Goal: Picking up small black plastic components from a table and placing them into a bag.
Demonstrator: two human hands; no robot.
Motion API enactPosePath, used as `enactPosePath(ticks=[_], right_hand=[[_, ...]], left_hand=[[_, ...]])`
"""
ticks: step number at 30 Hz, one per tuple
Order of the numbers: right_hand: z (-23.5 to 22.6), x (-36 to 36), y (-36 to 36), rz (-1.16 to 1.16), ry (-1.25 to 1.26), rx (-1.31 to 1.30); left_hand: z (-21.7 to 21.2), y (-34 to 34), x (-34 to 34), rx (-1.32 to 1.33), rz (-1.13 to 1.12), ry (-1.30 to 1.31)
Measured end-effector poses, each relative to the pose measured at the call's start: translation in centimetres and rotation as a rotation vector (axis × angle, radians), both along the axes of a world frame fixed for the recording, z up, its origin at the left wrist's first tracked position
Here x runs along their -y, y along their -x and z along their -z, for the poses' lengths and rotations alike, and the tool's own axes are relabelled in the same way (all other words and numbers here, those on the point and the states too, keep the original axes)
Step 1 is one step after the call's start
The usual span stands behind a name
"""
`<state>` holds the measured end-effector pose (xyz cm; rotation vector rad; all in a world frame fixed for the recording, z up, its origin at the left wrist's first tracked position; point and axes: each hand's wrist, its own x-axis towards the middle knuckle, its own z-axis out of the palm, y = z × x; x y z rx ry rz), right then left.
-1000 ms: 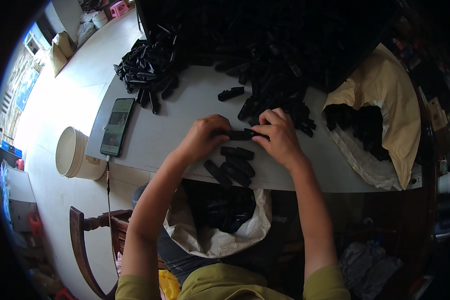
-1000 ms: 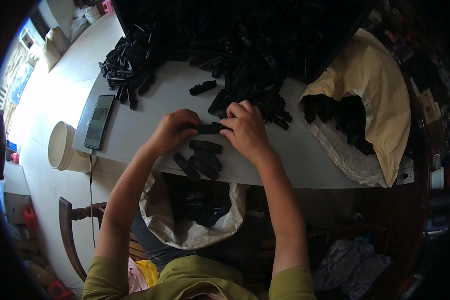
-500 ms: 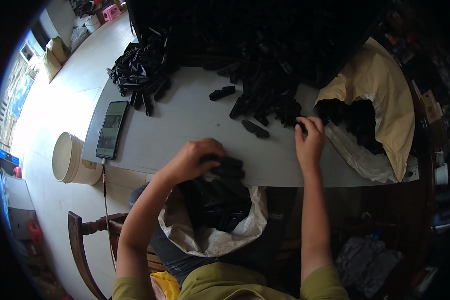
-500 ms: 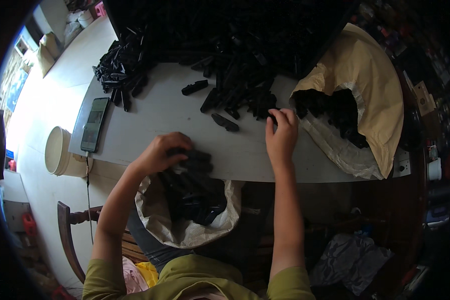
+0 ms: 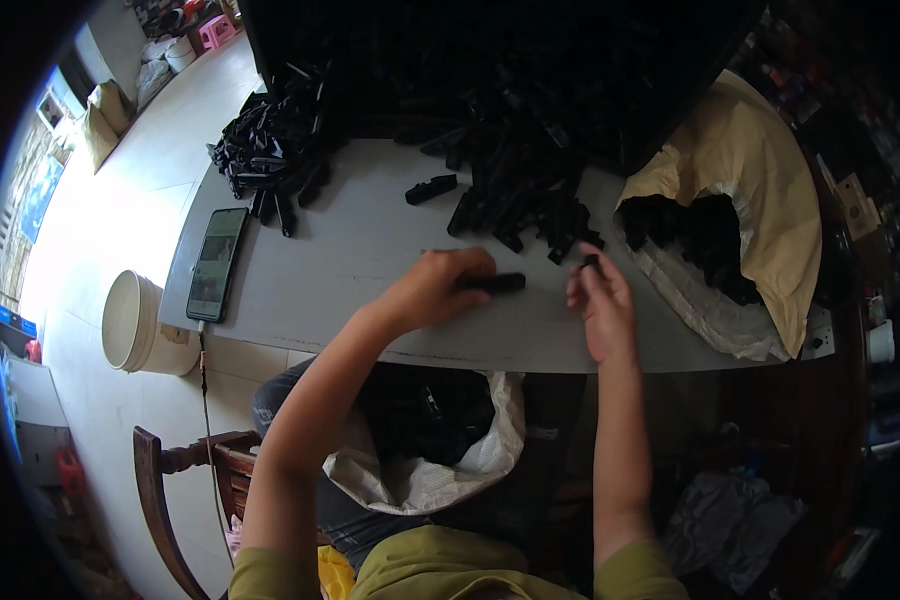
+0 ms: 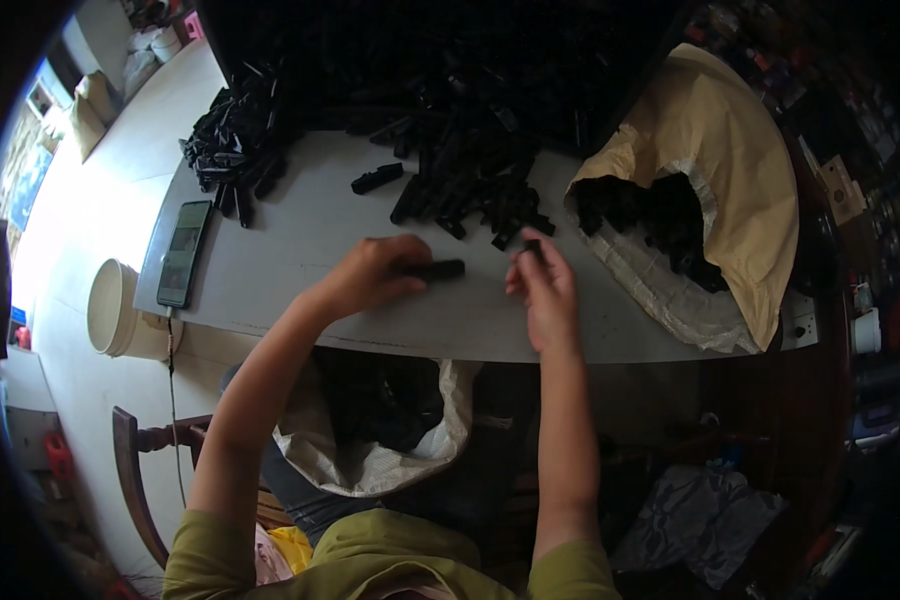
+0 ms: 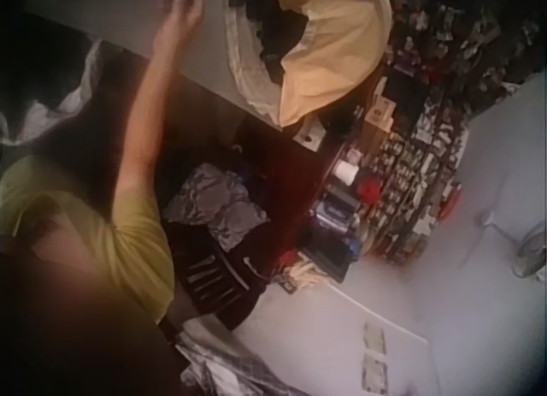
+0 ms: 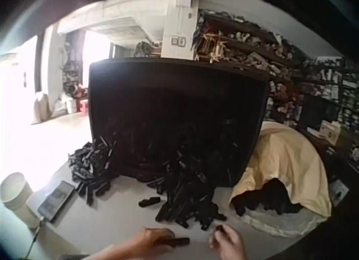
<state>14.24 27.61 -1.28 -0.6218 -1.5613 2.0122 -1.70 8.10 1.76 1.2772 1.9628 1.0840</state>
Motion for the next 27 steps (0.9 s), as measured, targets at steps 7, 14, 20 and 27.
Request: enactPosePath(ticks=[7, 14, 20, 27], right_hand=[[-0.5, 4.2, 1.1, -0.203, -0.729, 0.095], [-1.6, 3.0, 1.0, -0.314, -1.181, 0.195], [-0.3, 3.8, 2.8, -0.388, -1.109, 0.079], [-0.4, 4.1, 7.0, 0.027, -1.387, 0.272]], left_hand=[[1.5, -0.8, 1.6, -0.359, -0.063, -0.2], [2.0, 0.0, 1.6, -0.266, -0.013, -0.259], [1.5, 0.4, 3.0, -0.303, 0.102, -0.242], [1.1, 2.8, -1.7, -0.459, -0.398, -0.237]])
